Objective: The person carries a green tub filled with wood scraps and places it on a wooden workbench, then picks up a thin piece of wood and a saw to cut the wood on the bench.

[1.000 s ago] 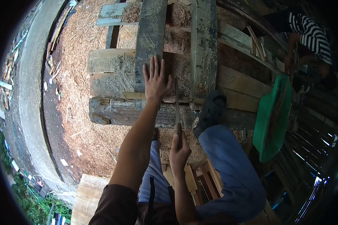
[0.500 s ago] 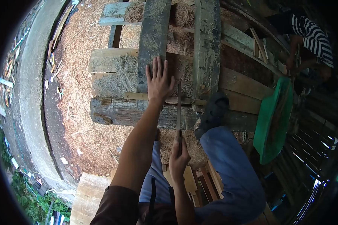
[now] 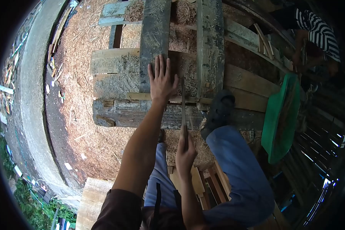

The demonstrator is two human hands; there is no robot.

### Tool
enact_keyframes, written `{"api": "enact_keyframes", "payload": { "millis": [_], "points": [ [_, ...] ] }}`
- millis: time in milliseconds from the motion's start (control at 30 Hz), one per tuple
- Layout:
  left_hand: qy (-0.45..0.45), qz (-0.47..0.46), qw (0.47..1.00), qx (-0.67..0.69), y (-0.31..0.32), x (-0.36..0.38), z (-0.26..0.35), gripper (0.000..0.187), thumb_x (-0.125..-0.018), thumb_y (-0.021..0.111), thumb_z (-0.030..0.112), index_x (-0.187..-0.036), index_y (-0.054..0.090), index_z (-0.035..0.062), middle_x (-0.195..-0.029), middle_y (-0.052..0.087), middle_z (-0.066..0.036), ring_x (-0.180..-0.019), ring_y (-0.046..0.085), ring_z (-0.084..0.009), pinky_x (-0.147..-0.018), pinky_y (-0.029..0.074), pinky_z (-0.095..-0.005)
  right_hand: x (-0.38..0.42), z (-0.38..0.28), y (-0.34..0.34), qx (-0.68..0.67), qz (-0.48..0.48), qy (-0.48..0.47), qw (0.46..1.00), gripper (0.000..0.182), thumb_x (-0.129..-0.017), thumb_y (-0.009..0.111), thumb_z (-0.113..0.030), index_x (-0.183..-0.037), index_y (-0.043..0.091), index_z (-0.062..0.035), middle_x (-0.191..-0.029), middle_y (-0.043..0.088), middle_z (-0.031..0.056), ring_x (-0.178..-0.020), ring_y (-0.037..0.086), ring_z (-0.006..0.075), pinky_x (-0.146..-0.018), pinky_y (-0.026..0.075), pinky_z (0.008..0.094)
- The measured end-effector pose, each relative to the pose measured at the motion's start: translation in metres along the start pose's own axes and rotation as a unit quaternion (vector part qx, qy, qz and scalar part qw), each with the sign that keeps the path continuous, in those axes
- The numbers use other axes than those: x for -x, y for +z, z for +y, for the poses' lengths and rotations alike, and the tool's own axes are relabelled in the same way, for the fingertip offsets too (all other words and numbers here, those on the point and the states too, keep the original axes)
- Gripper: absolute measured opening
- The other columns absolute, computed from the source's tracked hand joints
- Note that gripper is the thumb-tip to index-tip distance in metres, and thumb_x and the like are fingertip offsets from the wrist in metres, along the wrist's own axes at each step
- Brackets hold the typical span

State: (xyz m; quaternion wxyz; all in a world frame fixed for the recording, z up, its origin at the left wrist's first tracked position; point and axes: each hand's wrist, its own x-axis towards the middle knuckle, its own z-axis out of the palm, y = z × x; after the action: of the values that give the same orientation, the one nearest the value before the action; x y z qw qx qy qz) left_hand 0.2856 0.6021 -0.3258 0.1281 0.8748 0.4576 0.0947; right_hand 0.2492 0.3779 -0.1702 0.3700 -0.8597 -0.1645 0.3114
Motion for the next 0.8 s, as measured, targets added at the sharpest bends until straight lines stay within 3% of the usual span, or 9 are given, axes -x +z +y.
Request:
{"api": "enact_keyframes", "payload": {
  "millis": [133,200,333,400,533,600,633,733,800],
  "points": [
    [0.002,0.008,1.000,-0.002,-0.001,-0.004,0.000,0.076,-0.101,0.051,0.045,-0.164,0.032,0.0080,-0.173,0.020,-0.020,-0.162,0.014,-0.0313,-0.131,0.006,-0.0554,-0.032,-0.007,0.005,0.066,-0.055,0.083,0.993,0.038,-0.112,0.048,-0.017,-0.146,0.059,-0.0033,-0.134,0.068,0.0230,-0.116,0.072,0.0326,-0.086,0.060,0.0376],
    [-0.005,-0.007,1.000,0.001,-0.003,-0.001,0.001,0.075,-0.101,0.050,0.045,-0.164,0.032,0.0078,-0.172,0.021,-0.020,-0.162,0.015,-0.0311,-0.131,0.006,-0.0555,0.016,0.025,0.002,0.023,0.044,-0.063,0.997,0.037,-0.112,0.050,-0.020,-0.142,0.061,-0.0016,-0.117,0.073,0.0244,-0.102,0.076,0.0323,-0.074,0.057,0.0399],
    [0.003,0.005,1.000,0.009,-0.001,0.000,0.001,0.075,-0.101,0.050,0.044,-0.164,0.032,0.0075,-0.172,0.021,-0.020,-0.162,0.015,-0.0312,-0.131,0.005,-0.0557,0.017,0.016,0.000,0.032,0.064,-0.090,0.993,0.038,-0.111,0.051,-0.021,-0.142,0.061,-0.0014,-0.115,0.074,0.0237,-0.097,0.077,0.0314,-0.073,0.057,0.0391],
    [0.001,0.002,1.000,0.011,-0.001,0.000,0.000,0.075,-0.101,0.050,0.044,-0.164,0.031,0.0072,-0.172,0.021,-0.020,-0.162,0.015,-0.0314,-0.131,0.005,-0.0558,-0.028,0.000,0.004,0.005,-0.028,0.055,0.998,0.042,-0.112,0.053,-0.023,-0.145,0.058,0.0027,-0.111,0.075,0.0177,-0.089,0.072,0.0167,-0.076,0.055,0.0329],
    [-0.001,0.006,1.000,0.015,-0.001,-0.003,-0.001,0.075,-0.101,0.050,0.044,-0.164,0.031,0.0069,-0.172,0.021,-0.020,-0.162,0.014,-0.0313,-0.131,0.006,-0.0558,-0.005,0.017,-0.001,0.021,-0.013,0.012,1.000,0.043,-0.112,0.053,-0.023,-0.145,0.058,0.0031,-0.110,0.075,0.0188,-0.091,0.072,0.0163,-0.077,0.056,0.0327],
    [-0.001,0.004,1.000,0.011,0.000,0.000,0.000,0.075,-0.101,0.051,0.043,-0.164,0.032,0.0070,-0.173,0.021,-0.020,-0.162,0.014,-0.0312,-0.131,0.006,-0.0558,0.041,0.021,-0.004,0.012,0.065,-0.057,0.996,0.041,-0.111,0.052,-0.024,-0.141,0.061,0.0023,-0.099,0.075,0.0233,-0.086,0.077,0.0288,-0.070,0.056,0.0382],
    [0.001,0.004,1.000,0.011,0.001,0.000,-0.001,0.075,-0.101,0.051,0.043,-0.164,0.032,0.0070,-0.173,0.021,-0.020,-0.162,0.014,-0.0312,-0.131,0.006,-0.0558,0.042,0.024,-0.001,0.012,0.065,-0.056,0.996,0.041,-0.111,0.052,-0.024,-0.141,0.061,0.0023,-0.099,0.075,0.0233,-0.086,0.077,0.0288,-0.070,0.056,0.0382],
    [0.004,0.010,1.000,0.004,0.000,-0.004,0.001,0.075,-0.101,0.051,0.044,-0.164,0.032,0.0070,-0.173,0.021,-0.020,-0.162,0.013,-0.0314,-0.131,0.005,-0.0558,0.013,0.017,0.006,0.031,0.069,-0.037,0.996,0.039,-0.112,0.052,-0.023,-0.141,0.062,-0.0006,-0.103,0.075,0.0237,-0.088,0.077,0.0285,-0.071,0.056,0.0369],
    [0.000,0.005,1.000,0.005,-0.001,0.000,0.000,0.076,-0.100,0.051,0.044,-0.164,0.032,0.0071,-0.172,0.021,-0.020,-0.162,0.014,-0.0317,-0.131,0.006,-0.0558,-0.032,-0.006,0.009,0.023,-0.019,0.085,0.996,0.039,-0.111,0.052,-0.022,-0.143,0.061,-0.0023,-0.115,0.075,0.0246,-0.100,0.077,0.0299,-0.079,0.059,0.0341]
  ]
}}
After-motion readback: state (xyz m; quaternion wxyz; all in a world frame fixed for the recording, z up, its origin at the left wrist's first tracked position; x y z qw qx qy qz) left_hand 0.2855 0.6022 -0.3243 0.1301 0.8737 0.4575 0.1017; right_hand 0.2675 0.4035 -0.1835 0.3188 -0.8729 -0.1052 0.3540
